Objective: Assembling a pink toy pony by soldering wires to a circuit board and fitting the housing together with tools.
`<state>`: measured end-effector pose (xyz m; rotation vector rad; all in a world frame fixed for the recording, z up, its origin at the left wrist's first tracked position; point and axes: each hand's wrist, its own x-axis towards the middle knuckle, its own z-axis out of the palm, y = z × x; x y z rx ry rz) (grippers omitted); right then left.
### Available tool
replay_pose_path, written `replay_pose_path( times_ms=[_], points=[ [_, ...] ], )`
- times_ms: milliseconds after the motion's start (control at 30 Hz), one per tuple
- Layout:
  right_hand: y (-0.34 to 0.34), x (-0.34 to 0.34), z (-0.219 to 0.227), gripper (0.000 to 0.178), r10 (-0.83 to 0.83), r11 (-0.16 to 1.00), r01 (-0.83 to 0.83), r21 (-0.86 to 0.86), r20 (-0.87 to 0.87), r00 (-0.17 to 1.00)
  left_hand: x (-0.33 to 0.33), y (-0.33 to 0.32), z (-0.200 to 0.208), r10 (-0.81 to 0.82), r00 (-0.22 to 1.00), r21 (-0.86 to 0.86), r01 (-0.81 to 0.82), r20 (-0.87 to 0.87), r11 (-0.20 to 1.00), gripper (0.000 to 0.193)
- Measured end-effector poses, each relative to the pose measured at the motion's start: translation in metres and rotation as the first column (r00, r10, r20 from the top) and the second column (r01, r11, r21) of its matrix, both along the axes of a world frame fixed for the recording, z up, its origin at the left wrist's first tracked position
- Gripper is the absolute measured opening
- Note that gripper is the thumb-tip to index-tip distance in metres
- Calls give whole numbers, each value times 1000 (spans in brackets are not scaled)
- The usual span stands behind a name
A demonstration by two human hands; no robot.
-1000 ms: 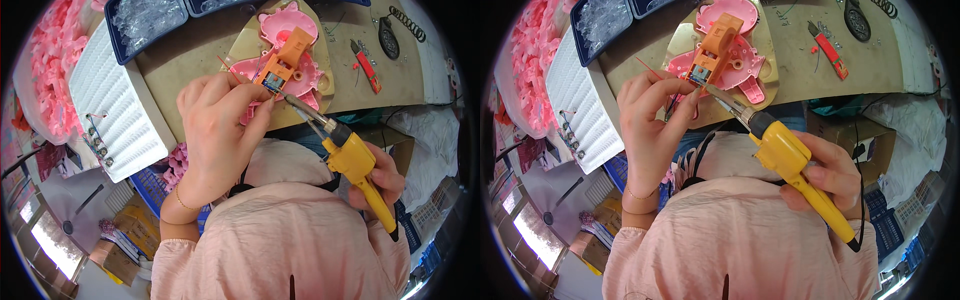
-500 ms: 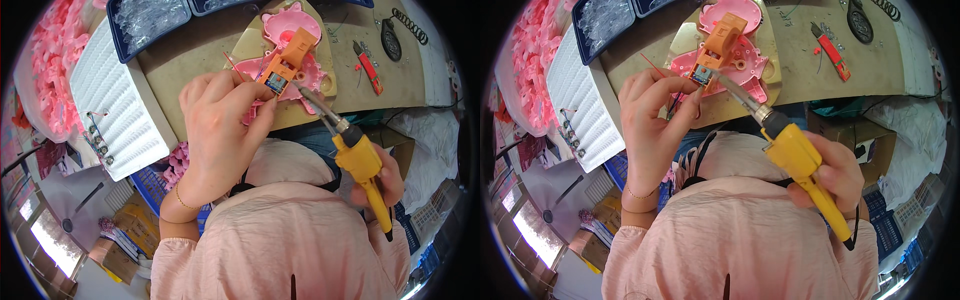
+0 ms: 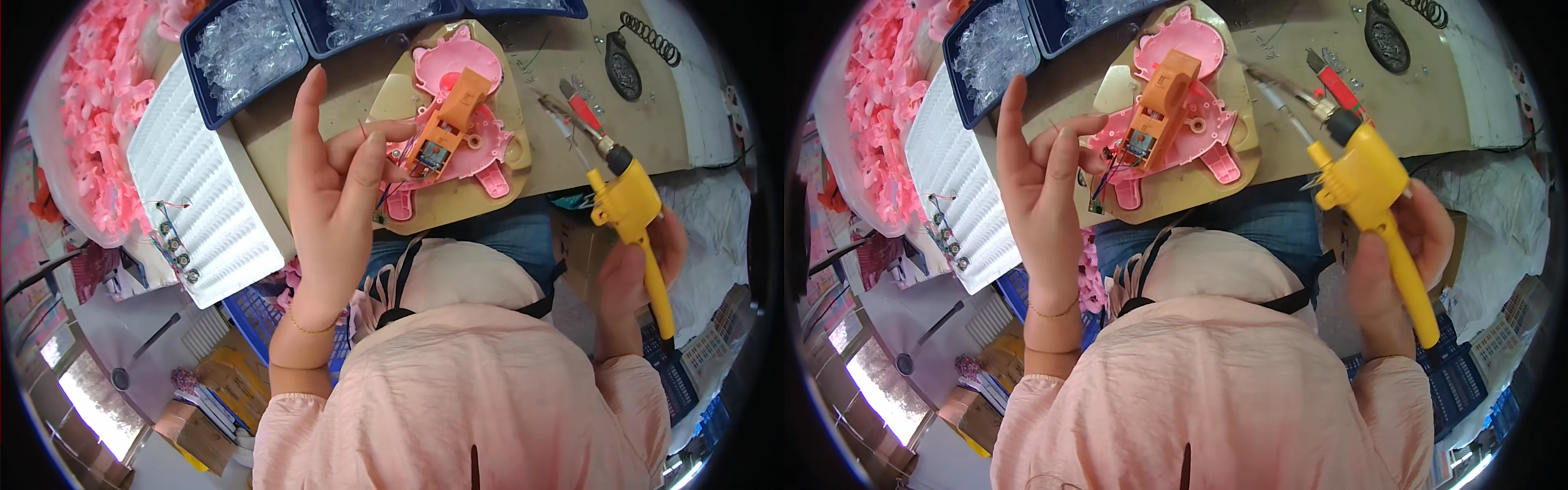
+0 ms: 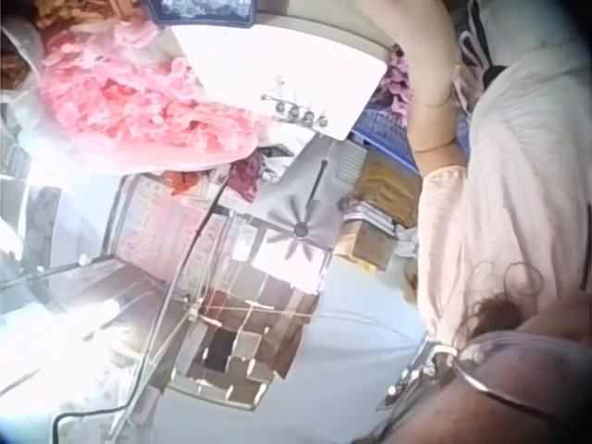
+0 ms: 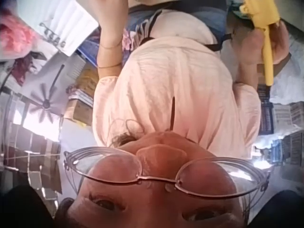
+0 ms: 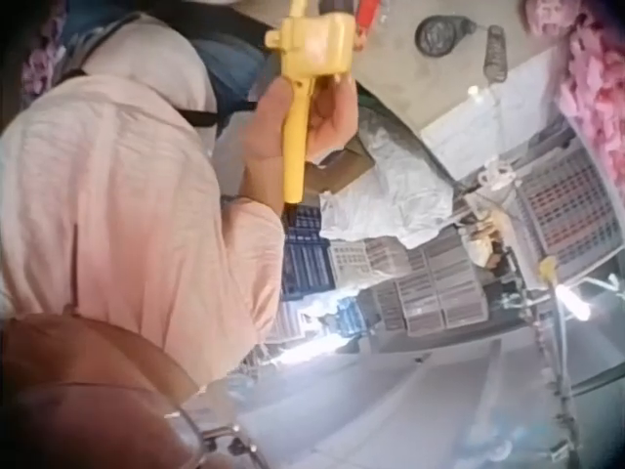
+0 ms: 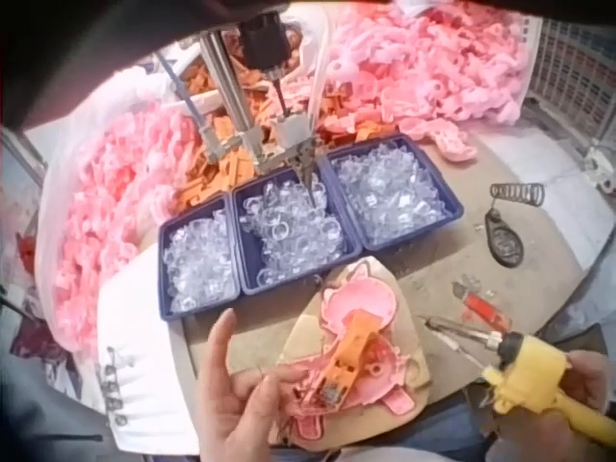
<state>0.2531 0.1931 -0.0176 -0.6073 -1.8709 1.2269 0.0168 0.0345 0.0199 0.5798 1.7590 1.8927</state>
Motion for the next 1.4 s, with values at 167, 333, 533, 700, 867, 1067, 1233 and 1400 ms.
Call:
replay_pose_path(
  times_ms=[167,333,533,700,867,1067,1233,1400],
  points=[
    [20,-5,-7,50,-143,984,131,-119,-99,985,-13,15,15,-257,923,-316,162,-287,935,8],
    [17,-2,-5,48,-107,988,91,-127,-128,986,-16,34,20,-502,462,-537,64,-731,841,13],
    [13,-3,-8,47,-92,991,84,-103,-79,993,-30,-1,-10,-198,959,-412,101,-201,905,10],
    [7,-10,2,51,-12,992,9,-123,-23,1000,-6,-8,5,-302,803,-509,-2,-514,861,12],
    [-3,-10,18,58,191,958,-192,-214,-25,981,4,3,2,-270,866,-449,60,-421,891,8],
    [-6,-2,9,62,404,901,-422,-101,-155,901,0,3,-6,-368,773,-542,38,-517,840,8],
    [2,-18,18,64,590,800,-600,-25,-146,794,7,3,-9,-205,930,-449,50,-304,892,7],
    [0,-23,20,65,619,785,-617,59,-47,784,3,3,-11,-263,865,-456,45,-427,889,7]
  ],
)
